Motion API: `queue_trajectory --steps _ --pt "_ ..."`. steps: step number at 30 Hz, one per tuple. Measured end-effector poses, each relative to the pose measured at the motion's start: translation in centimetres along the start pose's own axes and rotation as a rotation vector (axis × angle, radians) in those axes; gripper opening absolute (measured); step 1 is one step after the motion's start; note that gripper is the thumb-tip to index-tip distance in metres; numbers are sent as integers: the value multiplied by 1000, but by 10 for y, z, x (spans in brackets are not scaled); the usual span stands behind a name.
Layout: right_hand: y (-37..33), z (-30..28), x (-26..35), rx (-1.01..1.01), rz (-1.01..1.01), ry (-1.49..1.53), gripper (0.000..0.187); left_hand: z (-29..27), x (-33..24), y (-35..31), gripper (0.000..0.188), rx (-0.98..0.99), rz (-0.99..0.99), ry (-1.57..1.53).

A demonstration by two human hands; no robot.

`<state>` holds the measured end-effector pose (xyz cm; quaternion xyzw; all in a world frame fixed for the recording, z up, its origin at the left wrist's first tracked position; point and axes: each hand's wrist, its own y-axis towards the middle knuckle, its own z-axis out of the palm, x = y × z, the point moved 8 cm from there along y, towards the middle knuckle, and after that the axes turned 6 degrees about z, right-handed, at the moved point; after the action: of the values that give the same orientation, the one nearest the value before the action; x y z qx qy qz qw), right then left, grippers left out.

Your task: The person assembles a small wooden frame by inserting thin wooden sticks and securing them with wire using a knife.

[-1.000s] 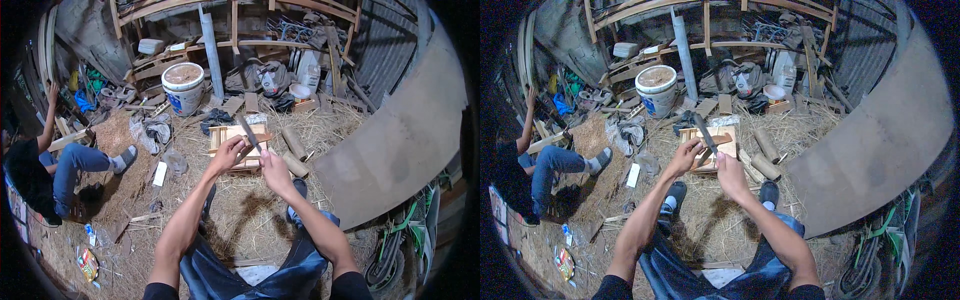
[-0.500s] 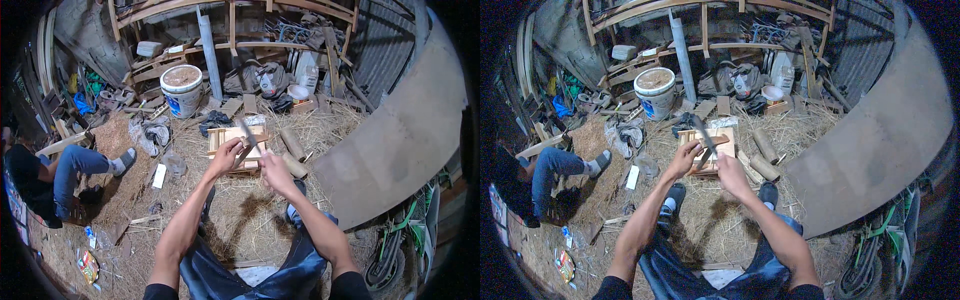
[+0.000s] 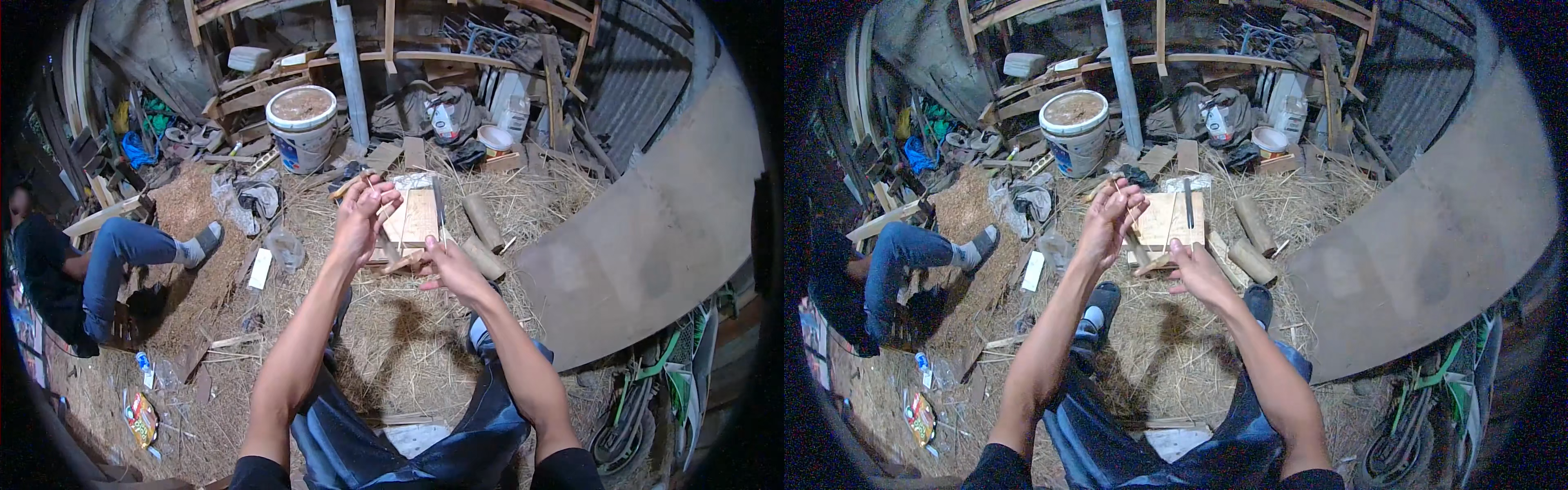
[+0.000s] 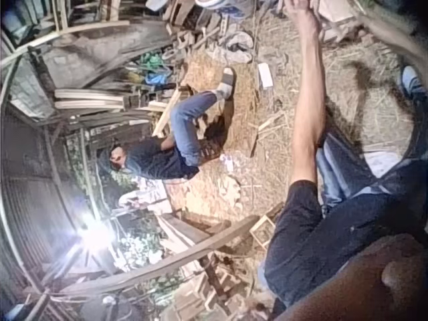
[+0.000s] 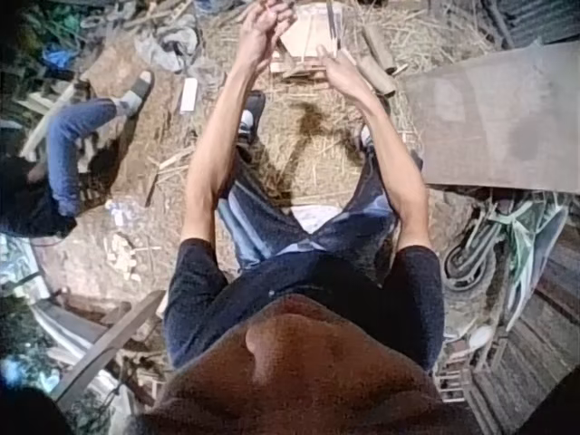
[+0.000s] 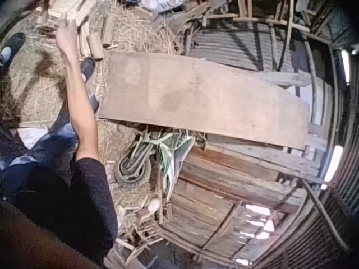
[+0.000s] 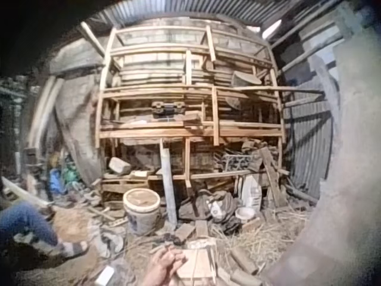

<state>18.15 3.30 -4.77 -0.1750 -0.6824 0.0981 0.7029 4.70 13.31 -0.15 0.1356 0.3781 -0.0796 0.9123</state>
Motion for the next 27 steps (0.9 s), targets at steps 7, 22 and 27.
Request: queue_trajectory --steps 7,22,27 --pt "5 5 22 -143 -425 -328 41 1 -12 1 31 -72 131 -62" --pt "-20 -7 45 -180 -584 144 33 54 -12 -38 21 167 211 508" --pt "-33 -3 63 -143 -599 166 30 66 -23 -52 18 145 339 593"
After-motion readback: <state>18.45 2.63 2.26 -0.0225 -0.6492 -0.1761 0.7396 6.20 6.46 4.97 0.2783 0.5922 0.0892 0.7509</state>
